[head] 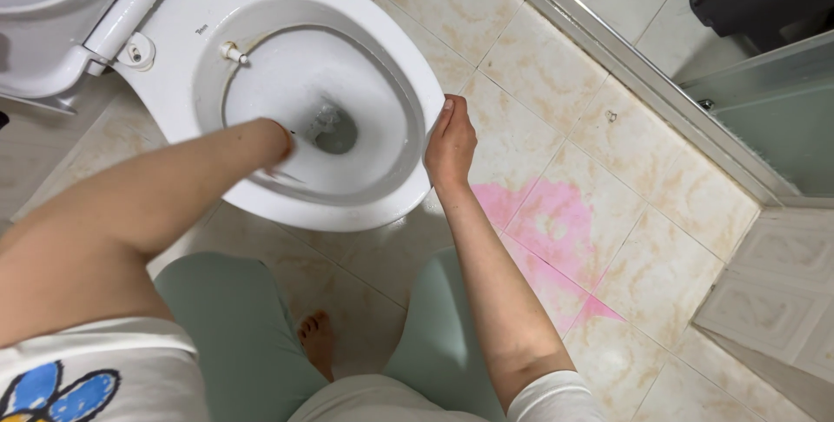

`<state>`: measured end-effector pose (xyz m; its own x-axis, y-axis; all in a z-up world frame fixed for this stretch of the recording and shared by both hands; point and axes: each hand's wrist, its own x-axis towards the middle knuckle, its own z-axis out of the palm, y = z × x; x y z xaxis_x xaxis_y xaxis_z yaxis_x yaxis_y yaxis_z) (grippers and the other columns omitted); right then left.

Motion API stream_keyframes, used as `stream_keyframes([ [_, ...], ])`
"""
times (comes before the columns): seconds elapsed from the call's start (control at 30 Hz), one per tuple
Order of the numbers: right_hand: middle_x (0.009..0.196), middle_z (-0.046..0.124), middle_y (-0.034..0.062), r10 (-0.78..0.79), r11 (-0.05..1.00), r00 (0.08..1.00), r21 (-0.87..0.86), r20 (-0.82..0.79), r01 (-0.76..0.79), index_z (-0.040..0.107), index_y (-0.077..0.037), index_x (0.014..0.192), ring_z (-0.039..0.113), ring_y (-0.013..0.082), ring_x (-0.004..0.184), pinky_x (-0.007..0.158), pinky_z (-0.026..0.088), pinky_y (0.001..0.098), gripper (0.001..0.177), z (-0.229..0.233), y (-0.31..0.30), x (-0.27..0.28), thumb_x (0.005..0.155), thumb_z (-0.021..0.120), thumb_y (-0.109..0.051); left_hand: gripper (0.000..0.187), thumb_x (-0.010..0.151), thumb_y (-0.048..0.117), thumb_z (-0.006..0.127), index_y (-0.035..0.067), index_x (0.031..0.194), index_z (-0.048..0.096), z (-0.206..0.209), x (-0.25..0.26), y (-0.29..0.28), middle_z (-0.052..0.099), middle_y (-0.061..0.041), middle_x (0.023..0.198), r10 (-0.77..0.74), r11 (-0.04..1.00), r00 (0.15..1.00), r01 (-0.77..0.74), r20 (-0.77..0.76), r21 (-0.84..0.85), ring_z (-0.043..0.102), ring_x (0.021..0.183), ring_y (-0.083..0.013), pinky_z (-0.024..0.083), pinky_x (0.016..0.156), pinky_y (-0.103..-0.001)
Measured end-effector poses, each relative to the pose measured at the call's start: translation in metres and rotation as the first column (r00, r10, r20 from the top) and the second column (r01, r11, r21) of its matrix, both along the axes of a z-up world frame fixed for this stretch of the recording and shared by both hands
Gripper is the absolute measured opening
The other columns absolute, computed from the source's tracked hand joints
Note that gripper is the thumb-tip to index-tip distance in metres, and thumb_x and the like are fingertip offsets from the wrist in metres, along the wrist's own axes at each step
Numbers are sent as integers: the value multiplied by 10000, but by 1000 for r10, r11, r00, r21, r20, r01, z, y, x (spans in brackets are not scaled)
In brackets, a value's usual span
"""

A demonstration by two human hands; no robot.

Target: Cleaning a bathroom scale and the exterior/interior of a toilet using disinfectant and wipes.

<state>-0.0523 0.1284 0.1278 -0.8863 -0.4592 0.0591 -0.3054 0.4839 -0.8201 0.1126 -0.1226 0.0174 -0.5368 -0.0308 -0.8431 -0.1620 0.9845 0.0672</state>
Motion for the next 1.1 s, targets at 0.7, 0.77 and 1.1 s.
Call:
stream_keyframes([
  [0.7, 921, 720, 196, 20, 1000, 999, 7, -48, -19, 613, -50, 1153, 696, 375, 849, 758, 518, 475, 314, 3, 2, 2, 1110, 365, -238, 317, 943, 292, 673, 106, 1189, 750, -7, -16, -24, 727, -186, 1235, 353, 914, 926, -372, -134, -160, 698, 1138, -342, 557, 929, -414],
  [0.77, 926, 720, 195, 16, 1000, 999, 8, -51, -15, 615, -50, 1152, 697, 374, 851, 759, 519, 474, 314, 3, 2, 0, 1110, 365, -237, 462, 1013, 508, 622, 115, 1250, 675, 19, -35, -9, 679, -220, 1252, 585, 809, 811, -584, 1, -71, 656, 1136, -378, 517, 954, -441],
  [1.1, 910, 722, 189, 11, 1000, 1000, 18, -22, -10, 619, -54, 1141, 701, 359, 837, 756, 523, 463, 320, 3, 3, 0, 1107, 364, -244, 208, 904, 73, 667, 79, 1050, 814, -89, -11, -61, 755, -173, 1166, -10, 984, 982, -23, -186, -175, 731, 1081, -344, 595, 918, -429],
])
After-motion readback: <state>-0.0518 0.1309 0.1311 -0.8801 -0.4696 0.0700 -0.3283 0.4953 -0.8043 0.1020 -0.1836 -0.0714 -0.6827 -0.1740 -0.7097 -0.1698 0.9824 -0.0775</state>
